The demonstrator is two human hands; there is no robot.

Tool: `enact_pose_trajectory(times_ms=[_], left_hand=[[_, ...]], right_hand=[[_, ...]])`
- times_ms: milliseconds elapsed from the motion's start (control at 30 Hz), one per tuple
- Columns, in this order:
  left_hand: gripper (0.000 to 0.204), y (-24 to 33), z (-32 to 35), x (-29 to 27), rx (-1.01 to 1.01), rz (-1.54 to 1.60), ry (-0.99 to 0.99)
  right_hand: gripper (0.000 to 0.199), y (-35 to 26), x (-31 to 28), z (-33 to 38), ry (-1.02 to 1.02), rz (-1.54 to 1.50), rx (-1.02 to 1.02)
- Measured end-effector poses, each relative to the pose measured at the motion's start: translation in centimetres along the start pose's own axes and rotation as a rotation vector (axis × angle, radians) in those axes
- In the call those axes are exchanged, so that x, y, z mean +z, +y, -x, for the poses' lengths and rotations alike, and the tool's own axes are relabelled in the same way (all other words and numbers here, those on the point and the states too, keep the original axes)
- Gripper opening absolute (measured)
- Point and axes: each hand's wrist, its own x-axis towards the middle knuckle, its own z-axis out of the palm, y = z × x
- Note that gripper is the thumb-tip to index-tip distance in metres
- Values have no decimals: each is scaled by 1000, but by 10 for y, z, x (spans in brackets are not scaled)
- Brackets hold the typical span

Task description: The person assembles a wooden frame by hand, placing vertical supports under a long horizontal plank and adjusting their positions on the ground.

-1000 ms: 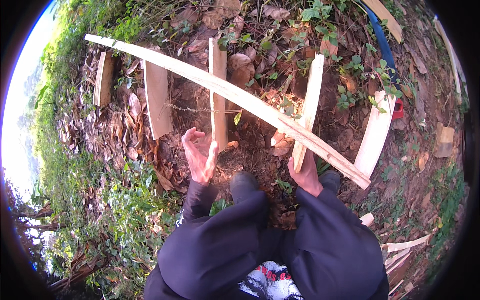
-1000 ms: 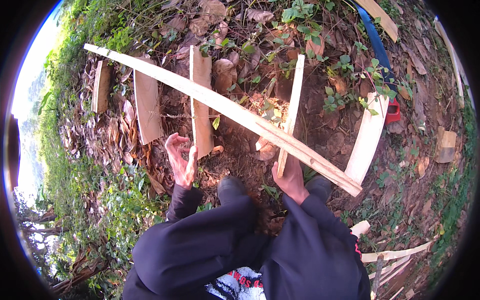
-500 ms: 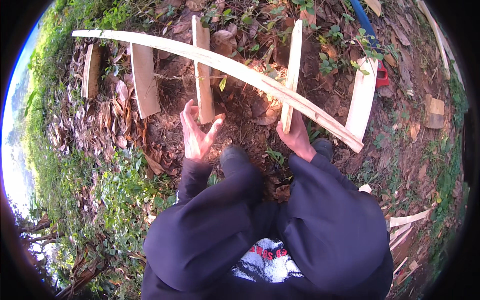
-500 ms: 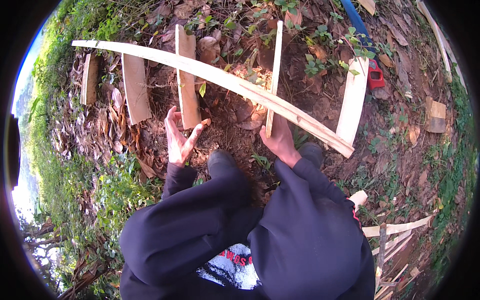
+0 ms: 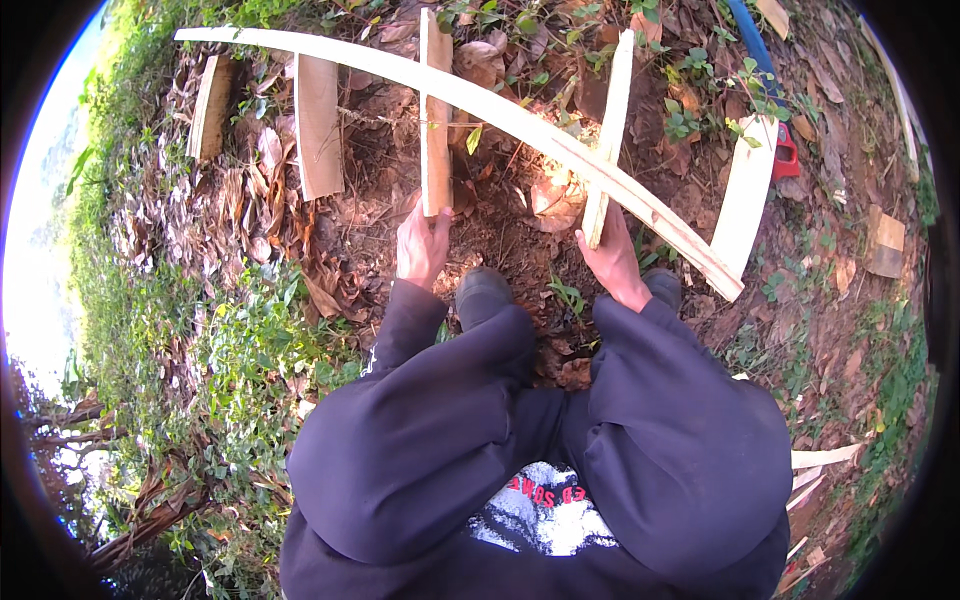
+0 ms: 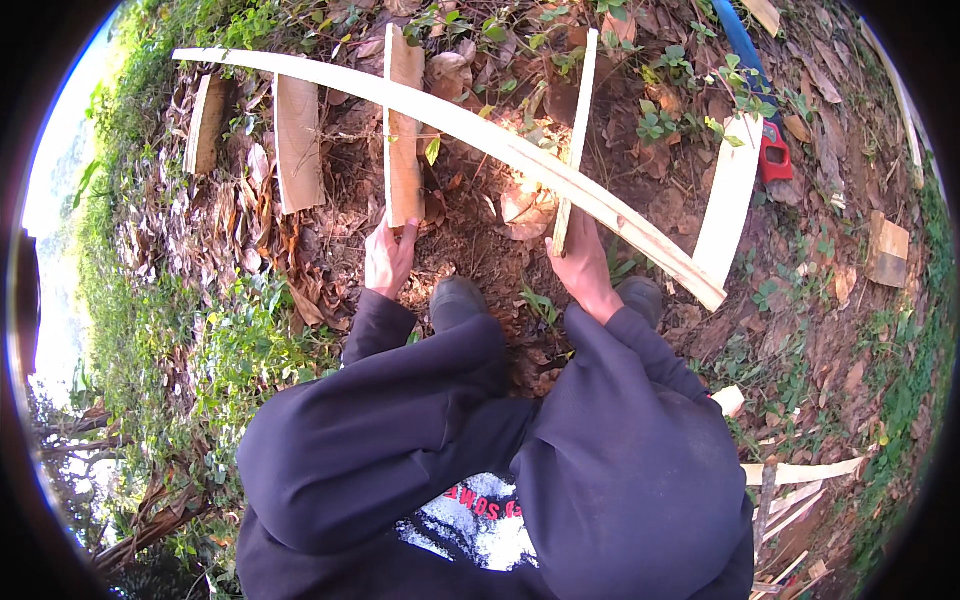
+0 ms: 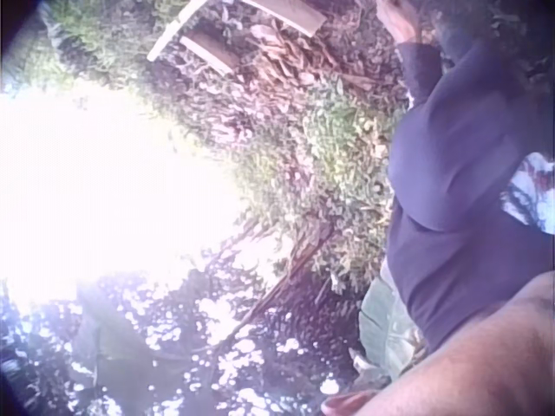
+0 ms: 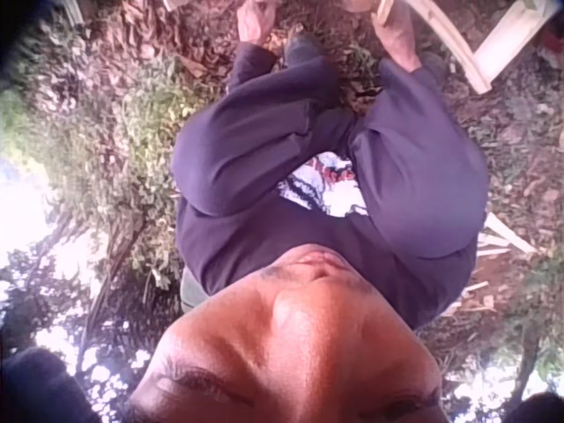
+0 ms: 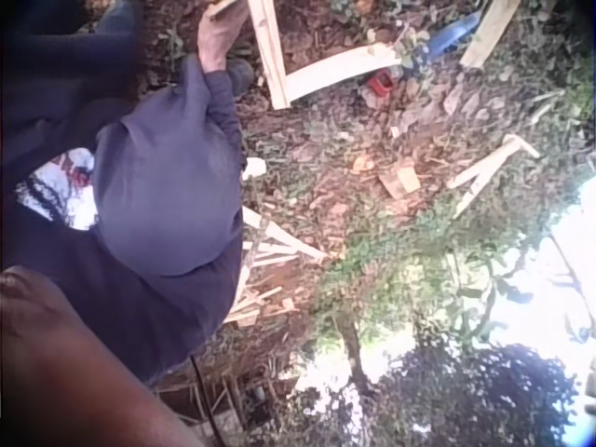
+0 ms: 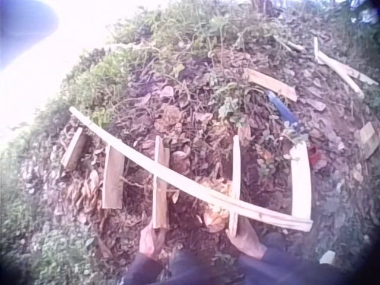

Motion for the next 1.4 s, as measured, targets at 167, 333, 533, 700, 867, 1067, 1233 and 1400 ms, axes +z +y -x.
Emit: enact_pose_trajectory(times_ms=[167, 333, 533, 700, 867, 1067, 1233, 1400], left_hand=[[31, 7, 3, 3, 0, 55, 17], [26, 8, 4, 5, 77, 47, 72], [25, -1, 4, 9, 52, 26, 83], [27, -4, 4, 9, 57, 35, 78], [26, 6, 3, 7, 39, 29, 54], [24, 5, 8, 6, 33, -27, 16], [36, -5, 10, 11, 52, -55, 25], [47, -9, 13, 14, -59, -98, 15]], right_hand=[[66, 0, -1, -1, 15, -8, -18], [67, -3, -2, -1, 1, -11, -3], [70, 3, 2, 0, -18, 5, 17], [69, 3, 2, 1, -24, 10, 53], [67, -2, -2, -1, -17, -19, 61], [71, 1, -3, 2, -46, -15, 99], [68, 0, -5, 3, -7, -8, 34], [72, 0, -5, 3, -18, 18, -7]])
